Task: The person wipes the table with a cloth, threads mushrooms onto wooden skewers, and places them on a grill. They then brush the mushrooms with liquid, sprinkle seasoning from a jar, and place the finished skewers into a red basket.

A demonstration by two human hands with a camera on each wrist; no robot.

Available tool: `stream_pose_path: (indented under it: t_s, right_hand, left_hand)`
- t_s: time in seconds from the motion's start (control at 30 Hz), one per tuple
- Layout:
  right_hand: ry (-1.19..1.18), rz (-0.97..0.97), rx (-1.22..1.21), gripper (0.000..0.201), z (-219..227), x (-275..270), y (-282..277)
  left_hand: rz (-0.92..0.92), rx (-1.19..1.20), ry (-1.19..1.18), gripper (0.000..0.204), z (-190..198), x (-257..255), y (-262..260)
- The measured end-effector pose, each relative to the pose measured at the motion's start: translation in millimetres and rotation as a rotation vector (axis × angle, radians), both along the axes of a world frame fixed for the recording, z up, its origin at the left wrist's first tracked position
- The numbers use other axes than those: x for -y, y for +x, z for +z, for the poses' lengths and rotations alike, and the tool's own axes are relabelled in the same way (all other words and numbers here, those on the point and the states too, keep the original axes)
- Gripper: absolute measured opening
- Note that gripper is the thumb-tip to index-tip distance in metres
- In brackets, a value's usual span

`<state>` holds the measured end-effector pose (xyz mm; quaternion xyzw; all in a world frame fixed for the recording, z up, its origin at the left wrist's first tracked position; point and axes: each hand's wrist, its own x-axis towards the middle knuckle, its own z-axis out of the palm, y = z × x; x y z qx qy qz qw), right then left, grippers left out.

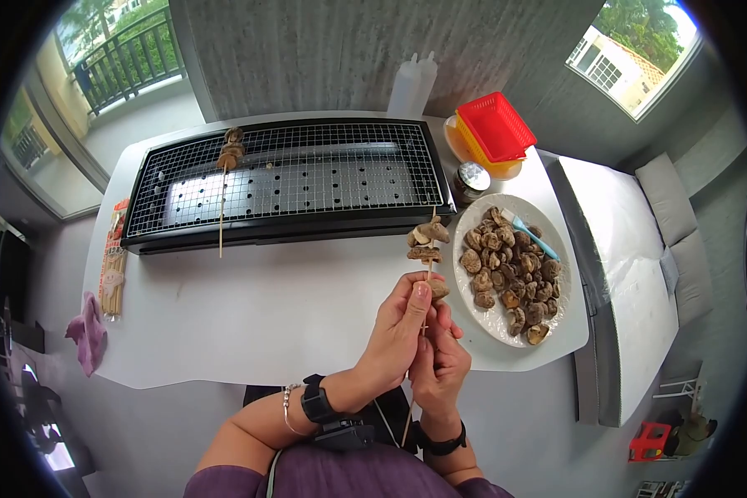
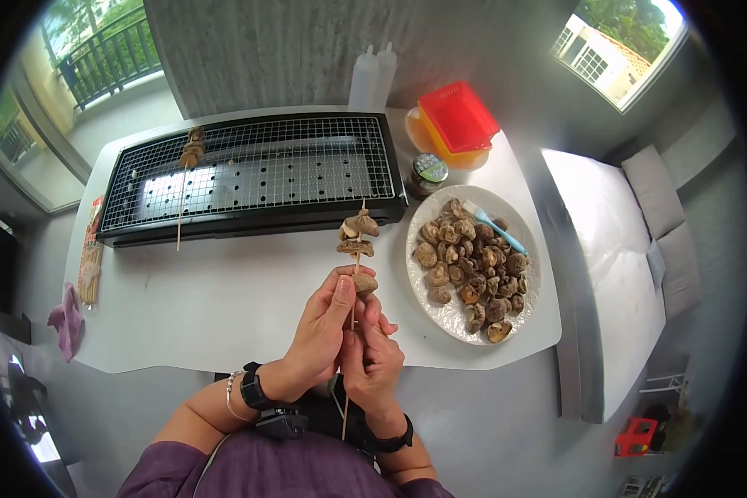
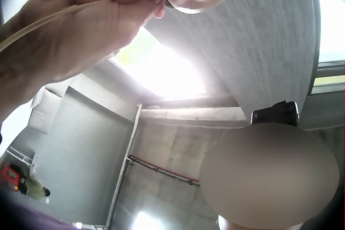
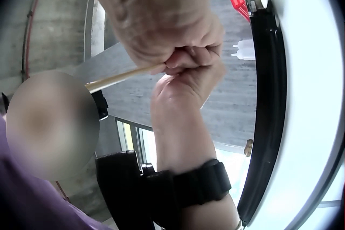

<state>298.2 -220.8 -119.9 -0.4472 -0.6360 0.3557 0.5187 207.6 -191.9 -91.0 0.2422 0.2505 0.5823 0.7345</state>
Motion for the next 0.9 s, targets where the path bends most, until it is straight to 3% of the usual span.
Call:
stream_pose_path:
  t_s: [0.2, 0.37, 0.43, 0.5, 0.67, 0.73, 0.83, 0.9]
  right_hand:
    - [0.002, 0.067, -0.048, 0.039, 1.4, -3.9, -3.0]
    - [-0.263, 0.132, -0.172, 0.027, 25.1, -23.3, -23.7]
    - [-0.199, 0.095, -0.183, 0.023, 31.9, -49.6, -45.4]
    - [-0.106, 0.204, -0.186, 0.024, 36.1, -85.3, -73.8]
    - [-0.095, 0.308, 0.061, 0.029, 24.8, -158.7, -162.0]
    - [0.118, 0.238, 0.266, 0.027, 0.8, -187.4, -189.0]
    - [0.216, 0.209, 0.445, 0.023, -6.2, -204.6, -208.2]
    - [0.152, 0.200, 0.486, 0.020, -0.4, -206.0, -214.3]
  left_hand:
    - [0.019, 0.007, 0.031, 0.035, -5.4, -3.9, -4.1]
    - [0.158, -0.160, 0.113, 0.041, -7.9, -8.7, -49.5]
    - [0.242, -0.102, 0.084, 0.046, -11.5, -5.9, -70.2]
    - [0.252, -0.135, 0.123, 0.044, -21.9, 2.7, -98.0]
    - [0.393, -0.268, 0.074, 0.040, -26.7, 33.2, -152.2]
    - [0.475, -0.299, 0.049, 0.036, -30.3, 43.0, -166.5]
    - [0.535, -0.316, 0.050, 0.034, -29.3, 56.2, -186.6]
    - [0.557, -0.319, 0.052, 0.032, -31.1, 61.7, -198.3]
